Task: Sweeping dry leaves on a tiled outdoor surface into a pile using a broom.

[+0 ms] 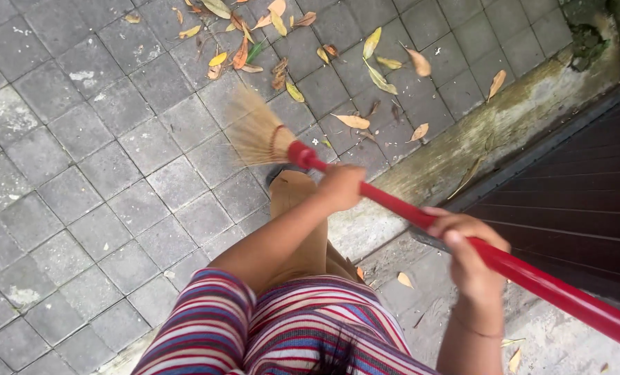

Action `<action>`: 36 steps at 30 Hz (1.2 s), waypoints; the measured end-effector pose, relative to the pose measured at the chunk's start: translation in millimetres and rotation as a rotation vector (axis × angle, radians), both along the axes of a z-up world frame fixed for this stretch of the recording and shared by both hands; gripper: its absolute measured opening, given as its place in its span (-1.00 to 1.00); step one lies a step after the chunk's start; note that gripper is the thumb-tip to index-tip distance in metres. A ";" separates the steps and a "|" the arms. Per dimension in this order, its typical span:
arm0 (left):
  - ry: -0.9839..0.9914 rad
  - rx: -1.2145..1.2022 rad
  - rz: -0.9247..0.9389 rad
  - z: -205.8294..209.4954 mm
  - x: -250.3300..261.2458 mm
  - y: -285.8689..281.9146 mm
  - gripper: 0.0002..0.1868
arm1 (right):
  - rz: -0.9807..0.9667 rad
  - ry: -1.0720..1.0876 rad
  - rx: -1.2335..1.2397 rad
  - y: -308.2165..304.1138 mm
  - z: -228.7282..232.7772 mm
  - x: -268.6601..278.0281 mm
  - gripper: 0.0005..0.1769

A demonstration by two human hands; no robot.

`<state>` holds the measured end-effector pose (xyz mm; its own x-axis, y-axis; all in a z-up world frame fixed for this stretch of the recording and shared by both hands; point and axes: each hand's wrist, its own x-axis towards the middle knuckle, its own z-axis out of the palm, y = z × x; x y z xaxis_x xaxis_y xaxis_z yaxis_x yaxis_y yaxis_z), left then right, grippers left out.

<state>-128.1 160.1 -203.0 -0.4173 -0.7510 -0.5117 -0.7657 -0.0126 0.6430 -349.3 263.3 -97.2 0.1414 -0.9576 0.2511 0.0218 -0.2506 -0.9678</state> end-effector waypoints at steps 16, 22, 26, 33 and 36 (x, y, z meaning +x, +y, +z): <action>0.298 -0.289 0.022 -144.2 -130.9 5.2 -0.83 | -0.322 0.235 0.126 34.3 -7.0 -11.9 -0.80; 0.270 -0.240 -0.428 -57.1 -183.3 -24.2 -0.95 | -0.558 0.262 -0.019 60.7 10.2 -55.2 -0.81; 0.259 -0.355 -0.388 -18.1 -147.9 -27.5 -0.89 | -0.468 0.229 -0.055 64.3 28.1 -80.4 -0.86; -0.138 -0.276 0.015 -66.2 54.2 -40.3 -0.94 | -0.026 -0.217 0.048 -40.5 -36.9 36.6 -0.89; -0.300 -0.257 0.091 -101.7 167.9 -30.8 -0.70 | 0.134 -0.331 0.068 -72.8 -93.1 132.4 -0.80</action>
